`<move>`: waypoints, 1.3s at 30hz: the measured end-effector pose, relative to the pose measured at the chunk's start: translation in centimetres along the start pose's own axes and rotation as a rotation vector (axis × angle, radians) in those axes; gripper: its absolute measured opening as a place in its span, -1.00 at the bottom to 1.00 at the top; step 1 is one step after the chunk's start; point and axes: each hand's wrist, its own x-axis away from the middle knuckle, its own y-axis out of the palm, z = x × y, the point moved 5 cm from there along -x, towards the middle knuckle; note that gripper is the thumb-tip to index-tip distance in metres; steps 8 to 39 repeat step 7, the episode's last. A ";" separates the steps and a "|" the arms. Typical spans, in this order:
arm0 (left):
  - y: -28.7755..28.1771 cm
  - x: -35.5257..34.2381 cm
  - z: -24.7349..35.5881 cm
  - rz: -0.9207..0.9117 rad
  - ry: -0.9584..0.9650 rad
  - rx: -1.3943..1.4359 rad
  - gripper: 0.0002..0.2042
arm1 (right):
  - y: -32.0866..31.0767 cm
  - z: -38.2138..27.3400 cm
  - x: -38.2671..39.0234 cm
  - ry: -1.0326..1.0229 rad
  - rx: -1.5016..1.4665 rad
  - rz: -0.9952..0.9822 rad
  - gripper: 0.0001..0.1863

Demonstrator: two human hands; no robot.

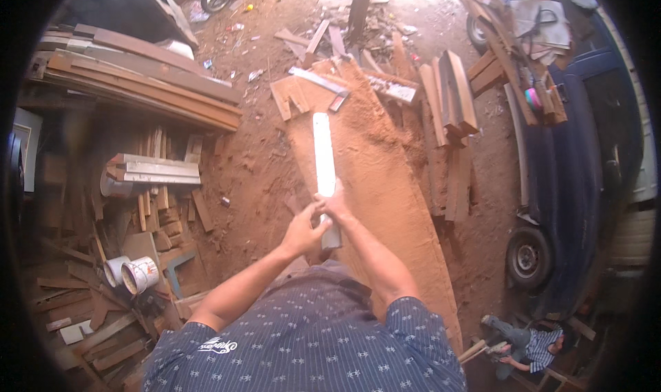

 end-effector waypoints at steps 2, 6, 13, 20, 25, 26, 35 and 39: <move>-3.0 -0.6 3.7 -0.164 0.048 0.359 -0.64 | 0.6 2.6 0.0 0.014 -0.033 -0.001 -0.30; -12.3 2.1 20.1 -0.511 0.560 0.814 -0.71 | 2.1 0.5 -1.2 -0.074 0.374 0.018 -0.10; -12.8 1.5 20.0 -0.518 0.547 0.814 -0.71 | 2.1 1.4 -1.9 -0.107 0.432 0.004 -0.05; -12.8 1.5 20.0 -0.518 0.547 0.814 -0.71 | 2.1 1.4 -1.9 -0.107 0.432 0.004 -0.05; -12.8 1.5 20.0 -0.518 0.547 0.814 -0.71 | 2.1 1.4 -1.9 -0.107 0.432 0.004 -0.05; -12.8 1.5 20.0 -0.518 0.547 0.814 -0.71 | 2.1 1.4 -1.9 -0.107 0.432 0.004 -0.05; -12.8 1.5 20.0 -0.518 0.547 0.814 -0.71 | 2.1 1.4 -1.9 -0.107 0.432 0.004 -0.05; -12.8 1.5 20.0 -0.518 0.547 0.814 -0.71 | 2.1 1.4 -1.9 -0.107 0.432 0.004 -0.05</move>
